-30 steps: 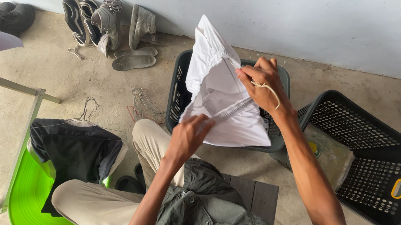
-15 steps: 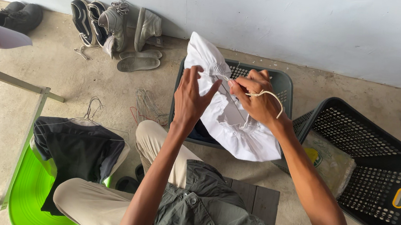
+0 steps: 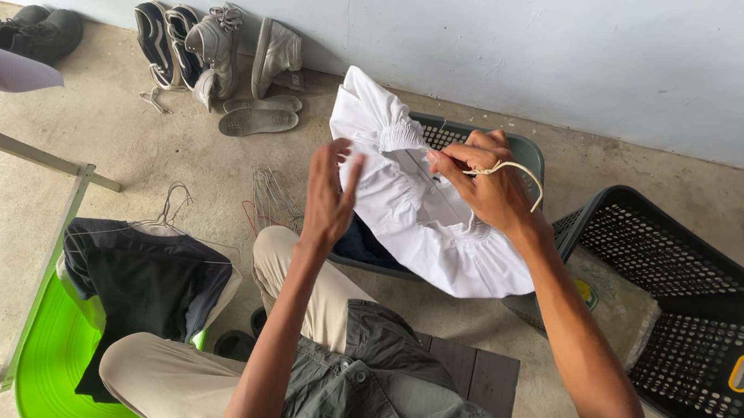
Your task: The person picks up a white garment and a black shirt from a basket and puts each one onto a wire hanger by hand.
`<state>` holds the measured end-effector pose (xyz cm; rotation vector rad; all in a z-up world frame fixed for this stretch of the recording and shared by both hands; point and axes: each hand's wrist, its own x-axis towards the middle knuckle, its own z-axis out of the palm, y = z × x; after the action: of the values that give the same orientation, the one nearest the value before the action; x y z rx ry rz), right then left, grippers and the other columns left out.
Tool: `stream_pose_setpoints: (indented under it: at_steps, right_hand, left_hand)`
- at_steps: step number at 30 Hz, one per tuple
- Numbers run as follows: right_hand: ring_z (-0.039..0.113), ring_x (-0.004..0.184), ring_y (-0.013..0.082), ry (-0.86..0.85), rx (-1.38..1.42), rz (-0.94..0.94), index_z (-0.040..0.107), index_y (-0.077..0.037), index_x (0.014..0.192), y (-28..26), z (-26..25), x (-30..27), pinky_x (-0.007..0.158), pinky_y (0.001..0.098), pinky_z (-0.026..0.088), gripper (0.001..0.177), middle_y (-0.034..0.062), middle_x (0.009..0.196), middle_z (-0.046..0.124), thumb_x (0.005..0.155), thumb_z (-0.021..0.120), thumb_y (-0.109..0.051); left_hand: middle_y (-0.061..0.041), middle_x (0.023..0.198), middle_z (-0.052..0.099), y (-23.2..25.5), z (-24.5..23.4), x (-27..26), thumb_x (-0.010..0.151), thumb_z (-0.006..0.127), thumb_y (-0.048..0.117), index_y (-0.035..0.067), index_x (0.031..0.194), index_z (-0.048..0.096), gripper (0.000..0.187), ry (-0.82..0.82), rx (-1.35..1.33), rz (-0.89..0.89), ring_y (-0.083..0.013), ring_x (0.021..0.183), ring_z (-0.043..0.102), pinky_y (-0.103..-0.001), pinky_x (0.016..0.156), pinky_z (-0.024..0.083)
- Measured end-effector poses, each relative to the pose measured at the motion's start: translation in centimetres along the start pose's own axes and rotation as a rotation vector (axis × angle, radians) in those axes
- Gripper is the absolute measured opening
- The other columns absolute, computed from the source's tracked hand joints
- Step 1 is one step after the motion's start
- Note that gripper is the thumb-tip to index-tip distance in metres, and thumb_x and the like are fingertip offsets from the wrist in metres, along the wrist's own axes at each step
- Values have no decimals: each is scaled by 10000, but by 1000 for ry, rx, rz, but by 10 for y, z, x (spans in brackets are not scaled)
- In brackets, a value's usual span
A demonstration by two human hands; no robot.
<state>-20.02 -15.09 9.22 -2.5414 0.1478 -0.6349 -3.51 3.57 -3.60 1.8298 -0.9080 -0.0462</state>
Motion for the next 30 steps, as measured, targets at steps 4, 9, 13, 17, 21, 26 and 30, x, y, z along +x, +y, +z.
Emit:
stream_pose_setpoints:
  at_steps: [4, 9, 13, 17, 21, 26, 30]
  right_hand:
    - [628, 752, 152, -20, 182, 114, 785, -58, 920, 3, 1, 5, 824, 338, 458, 316, 50, 828, 762, 1046, 642, -310]
    - [685, 680, 143, -60, 313, 210, 783, -79, 933, 1, -23, 38, 656, 308, 553, 374, 60, 836, 773, 1027, 619, -402]
    - [688, 685, 151, -120, 212, 48, 774, -61, 928, -4, -74, 82, 641, 317, 563, 383, 71, 856, 772, 1049, 603, -380]
    - [738, 928, 153, -70, 174, -319, 756, -28, 1128, -35, -107, 120, 857, 327, 601, 365, 91, 1024, 771, 1166, 599, -356]
    - [663, 771, 142, -25, 128, -286, 741, -11, 953, -65, -140, 164, 747, 313, 545, 397, 107, 862, 701, 1136, 622, -341]
    - [512, 540, 30, 82, 281, -251, 681, -32, 961, -69, -174, 223, 500, 221, 415, 261, -33, 829, 643, 1039, 594, -266]
    - [409, 572, 52, -65, 377, -161, 574, -111, 872, -39, -166, 275, 568, 244, 344, 179, -23, 659, 466, 1031, 519, -49]
  left_hand:
    - [-218, 1257, 603, -43, 3, -2, 1010, 604, 450, 0, 1306, 510, 547, 123, -63, -338, -300, 1101, 656, -446, 894, 583]
    - [-252, 1425, 517, -62, 10, -20, 861, 704, 502, 20, 1476, 407, 836, 30, -175, -436, -366, 1247, 601, -475, 940, 583]
    - [-285, 1621, 271, -52, 3, 5, 782, 838, 533, 26, 1612, 183, 1173, 88, -199, -252, -445, 1433, 405, -521, 1067, 466]
    - [-305, 1648, 185, -34, -36, 58, 672, 930, 558, 41, 1654, 19, 1436, 95, -216, -104, -494, 1510, 284, -570, 1195, 315]
    - [-284, 1588, 272, -27, -77, 97, 521, 862, 694, 44, 1587, 39, 1496, -61, -456, -204, -452, 1399, 485, -541, 1085, 513]
    - [-216, 1315, 483, -45, -101, 119, 687, 787, 665, 23, 1417, 299, 1088, 131, -531, -169, -357, 1121, 597, -488, 893, 561]
    - [-162, 1052, 648, -64, -136, 131, 784, 750, 625, 3, 1232, 517, 801, 217, -424, -186, -287, 865, 702, -449, 732, 623]
